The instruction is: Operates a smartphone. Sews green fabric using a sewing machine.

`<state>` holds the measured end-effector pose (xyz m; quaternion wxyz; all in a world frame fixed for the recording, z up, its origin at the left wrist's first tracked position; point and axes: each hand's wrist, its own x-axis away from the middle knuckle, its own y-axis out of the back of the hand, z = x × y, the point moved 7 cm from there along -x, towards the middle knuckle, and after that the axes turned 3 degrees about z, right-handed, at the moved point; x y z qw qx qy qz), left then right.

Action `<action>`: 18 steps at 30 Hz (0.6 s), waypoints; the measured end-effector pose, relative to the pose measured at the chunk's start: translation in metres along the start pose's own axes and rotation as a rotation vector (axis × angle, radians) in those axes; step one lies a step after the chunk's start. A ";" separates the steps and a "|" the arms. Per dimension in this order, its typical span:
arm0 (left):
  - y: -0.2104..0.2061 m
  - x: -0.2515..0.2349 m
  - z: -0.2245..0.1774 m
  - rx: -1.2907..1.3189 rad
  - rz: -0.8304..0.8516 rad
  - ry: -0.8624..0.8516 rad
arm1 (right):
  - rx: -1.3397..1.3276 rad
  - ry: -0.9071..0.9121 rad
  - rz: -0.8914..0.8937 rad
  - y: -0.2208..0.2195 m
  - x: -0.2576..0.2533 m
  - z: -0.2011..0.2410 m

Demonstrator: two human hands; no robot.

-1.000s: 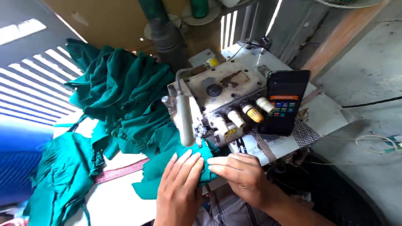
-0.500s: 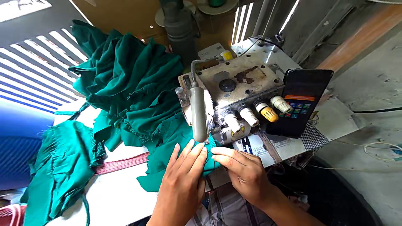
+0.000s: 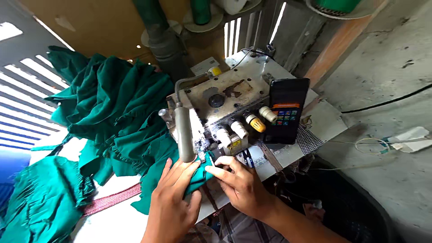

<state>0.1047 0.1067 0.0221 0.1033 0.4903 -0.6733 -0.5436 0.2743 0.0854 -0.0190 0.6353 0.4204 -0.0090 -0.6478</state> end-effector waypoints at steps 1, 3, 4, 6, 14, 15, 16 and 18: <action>0.000 0.001 0.002 0.040 -0.011 -0.010 | -0.024 -0.004 0.009 0.002 0.005 -0.002; 0.001 0.005 0.007 0.162 -0.033 -0.021 | -0.088 -0.029 -0.005 0.013 0.020 -0.008; 0.002 0.007 0.012 0.235 -0.044 -0.015 | -0.099 -0.053 -0.024 0.020 0.028 -0.013; 0.006 0.008 0.021 0.378 -0.070 0.000 | -0.101 -0.122 -0.062 0.036 0.046 -0.026; 0.061 0.006 0.012 0.253 -0.189 0.054 | 0.238 -0.308 -0.223 0.089 0.077 -0.063; 0.066 0.007 0.009 0.262 -0.192 0.057 | 0.301 -0.327 -0.200 0.089 0.076 -0.065; 0.070 0.008 0.007 0.280 -0.192 0.059 | 0.354 -0.343 -0.172 0.088 0.075 -0.067; 0.077 0.009 0.002 0.302 -0.181 0.050 | 0.425 -0.352 -0.135 0.083 0.072 -0.068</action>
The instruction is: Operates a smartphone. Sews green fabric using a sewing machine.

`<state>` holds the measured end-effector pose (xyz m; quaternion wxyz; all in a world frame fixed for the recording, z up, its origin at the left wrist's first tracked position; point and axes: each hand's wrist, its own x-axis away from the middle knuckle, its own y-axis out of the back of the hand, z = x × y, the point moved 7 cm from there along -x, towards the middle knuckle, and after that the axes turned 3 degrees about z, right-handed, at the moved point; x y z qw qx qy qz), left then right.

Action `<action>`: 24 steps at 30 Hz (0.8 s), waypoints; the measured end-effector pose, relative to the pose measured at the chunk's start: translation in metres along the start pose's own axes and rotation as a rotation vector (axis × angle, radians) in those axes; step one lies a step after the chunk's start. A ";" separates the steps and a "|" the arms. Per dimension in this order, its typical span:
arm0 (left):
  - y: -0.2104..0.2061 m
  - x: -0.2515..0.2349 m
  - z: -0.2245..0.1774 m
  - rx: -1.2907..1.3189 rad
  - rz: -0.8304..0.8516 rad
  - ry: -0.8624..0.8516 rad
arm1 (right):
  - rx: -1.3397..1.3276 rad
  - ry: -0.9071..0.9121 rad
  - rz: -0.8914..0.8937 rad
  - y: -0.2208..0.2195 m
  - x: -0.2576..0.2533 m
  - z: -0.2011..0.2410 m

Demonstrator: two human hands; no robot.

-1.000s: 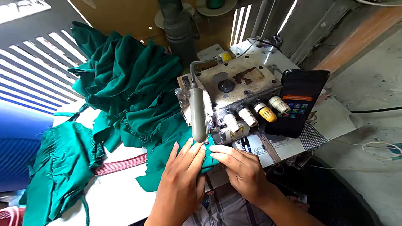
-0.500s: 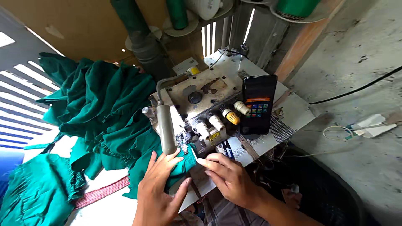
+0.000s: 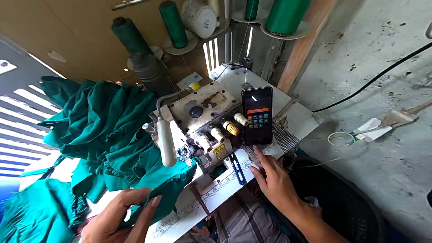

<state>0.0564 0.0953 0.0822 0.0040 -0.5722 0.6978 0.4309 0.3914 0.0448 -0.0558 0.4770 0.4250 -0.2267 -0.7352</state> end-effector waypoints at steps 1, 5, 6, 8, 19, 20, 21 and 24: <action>0.002 0.001 -0.002 -0.007 0.005 -0.005 | 0.029 0.006 0.007 -0.002 -0.001 0.001; 0.009 0.001 -0.005 -0.134 -0.035 -0.029 | 0.107 0.001 0.036 -0.006 -0.009 0.004; 0.011 0.000 -0.007 -0.163 -0.046 -0.041 | 0.118 -0.009 0.045 -0.007 -0.011 0.004; 0.012 -0.001 -0.014 -0.209 -0.054 -0.051 | 0.116 -0.025 0.053 -0.007 -0.012 0.003; -0.014 0.002 -0.063 -0.295 -0.052 -0.110 | -0.476 0.415 0.173 0.000 -0.025 0.118; -0.021 0.005 -0.069 -0.304 -0.014 -0.125 | -0.517 0.484 0.180 0.003 -0.031 0.134; -0.027 0.008 -0.074 -0.315 0.015 -0.140 | -0.537 0.540 0.188 0.005 -0.038 0.148; -0.041 0.019 -0.080 -0.323 0.032 -0.168 | -0.466 0.664 0.175 0.005 -0.047 0.161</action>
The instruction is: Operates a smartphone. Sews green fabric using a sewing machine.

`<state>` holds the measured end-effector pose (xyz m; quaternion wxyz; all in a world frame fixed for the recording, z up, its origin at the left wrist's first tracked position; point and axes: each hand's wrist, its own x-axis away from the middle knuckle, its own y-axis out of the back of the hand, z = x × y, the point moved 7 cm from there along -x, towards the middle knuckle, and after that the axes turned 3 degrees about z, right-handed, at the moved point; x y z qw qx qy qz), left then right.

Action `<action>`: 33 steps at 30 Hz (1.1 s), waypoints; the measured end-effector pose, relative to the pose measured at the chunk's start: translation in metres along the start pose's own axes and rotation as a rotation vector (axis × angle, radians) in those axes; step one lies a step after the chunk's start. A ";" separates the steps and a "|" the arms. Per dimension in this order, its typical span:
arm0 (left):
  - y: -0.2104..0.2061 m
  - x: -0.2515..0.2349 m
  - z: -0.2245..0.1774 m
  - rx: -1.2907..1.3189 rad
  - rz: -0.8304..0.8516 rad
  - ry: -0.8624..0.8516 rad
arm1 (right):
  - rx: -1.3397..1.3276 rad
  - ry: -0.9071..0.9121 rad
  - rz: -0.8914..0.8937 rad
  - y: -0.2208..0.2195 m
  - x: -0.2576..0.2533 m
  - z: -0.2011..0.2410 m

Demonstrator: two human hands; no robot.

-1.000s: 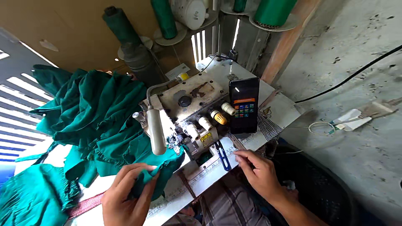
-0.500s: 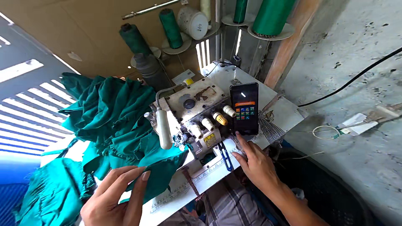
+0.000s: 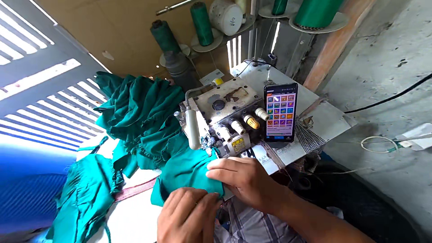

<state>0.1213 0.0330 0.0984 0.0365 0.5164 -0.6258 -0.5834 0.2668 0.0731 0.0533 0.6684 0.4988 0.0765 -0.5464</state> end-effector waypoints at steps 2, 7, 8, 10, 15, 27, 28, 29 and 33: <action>-0.008 0.006 0.000 0.039 -0.013 0.002 | 0.072 0.049 -0.016 0.002 0.006 0.000; -0.064 0.023 0.026 -0.075 0.126 0.030 | -0.018 -0.059 -0.052 -0.014 0.048 -0.017; -0.076 0.026 0.036 -0.154 0.147 0.044 | -0.068 -0.091 -0.073 -0.022 0.057 -0.021; -0.084 0.031 0.047 -0.261 0.133 0.070 | -0.121 -0.143 -0.105 -0.031 0.068 -0.027; -0.071 0.029 0.042 -0.148 0.134 0.080 | -0.079 -0.181 -0.143 -0.023 0.074 -0.025; -0.065 0.019 0.056 -0.021 0.203 0.043 | -0.045 -0.176 -0.121 -0.027 0.061 -0.028; -0.065 0.017 0.058 -0.015 0.206 0.040 | -0.045 -0.180 -0.126 -0.028 0.060 -0.029; -0.065 0.016 0.060 -0.010 0.211 0.038 | -0.044 -0.184 -0.129 -0.028 0.058 -0.029; -0.064 0.010 0.067 0.004 0.241 0.034 | -0.024 -0.188 -0.131 -0.029 0.051 -0.031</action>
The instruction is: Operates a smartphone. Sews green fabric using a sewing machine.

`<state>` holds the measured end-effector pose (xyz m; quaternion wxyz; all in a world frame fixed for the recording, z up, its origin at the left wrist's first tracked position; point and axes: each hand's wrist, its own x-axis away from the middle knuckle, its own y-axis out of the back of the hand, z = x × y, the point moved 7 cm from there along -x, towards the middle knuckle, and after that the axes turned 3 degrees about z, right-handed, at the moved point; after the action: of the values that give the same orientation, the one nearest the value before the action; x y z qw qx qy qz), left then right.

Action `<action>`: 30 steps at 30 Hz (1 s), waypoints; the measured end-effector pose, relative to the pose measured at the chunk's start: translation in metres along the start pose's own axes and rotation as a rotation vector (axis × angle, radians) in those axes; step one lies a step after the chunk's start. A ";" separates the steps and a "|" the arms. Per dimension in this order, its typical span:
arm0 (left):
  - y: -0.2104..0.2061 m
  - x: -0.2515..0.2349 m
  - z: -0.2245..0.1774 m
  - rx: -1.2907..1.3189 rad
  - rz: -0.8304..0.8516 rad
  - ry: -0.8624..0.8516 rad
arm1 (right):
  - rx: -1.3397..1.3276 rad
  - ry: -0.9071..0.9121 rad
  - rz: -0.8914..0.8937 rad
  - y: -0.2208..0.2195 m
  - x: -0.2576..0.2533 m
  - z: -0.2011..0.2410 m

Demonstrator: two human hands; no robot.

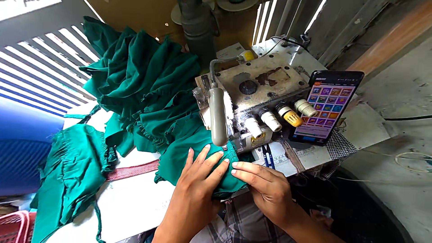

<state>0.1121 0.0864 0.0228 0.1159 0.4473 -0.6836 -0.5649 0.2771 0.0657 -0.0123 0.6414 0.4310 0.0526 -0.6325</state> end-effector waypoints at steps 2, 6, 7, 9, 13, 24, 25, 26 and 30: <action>0.001 -0.003 0.002 0.011 0.012 -0.004 | 0.011 -0.002 0.003 -0.001 -0.002 0.000; 0.003 -0.007 0.007 0.016 0.028 -0.001 | 0.013 -0.008 -0.004 -0.004 -0.009 -0.003; 0.003 -0.008 0.009 0.018 0.028 0.000 | 0.010 -0.009 -0.006 -0.004 -0.011 -0.003; 0.004 -0.011 0.013 0.018 0.034 0.002 | 0.005 -0.009 -0.015 -0.005 -0.015 -0.004; 0.006 -0.015 0.022 0.026 0.033 0.019 | 0.013 -0.018 -0.022 -0.009 -0.021 -0.006; 0.019 0.002 -0.013 -0.114 -0.073 0.000 | 0.108 0.092 0.052 0.002 -0.020 0.009; 0.018 0.005 -0.020 -0.126 -0.120 0.013 | 0.138 0.117 0.055 0.006 -0.021 0.014; 0.017 0.006 -0.024 -0.136 -0.169 0.025 | 0.170 0.141 0.055 0.010 -0.022 0.019; 0.017 -0.002 -0.031 -0.163 -0.275 0.067 | 0.220 0.189 0.037 0.021 -0.029 0.032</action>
<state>0.1255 0.0667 0.0483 0.0959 0.5444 -0.5634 -0.6139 0.2740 0.0643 0.0357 0.5943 0.5571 0.0351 -0.5790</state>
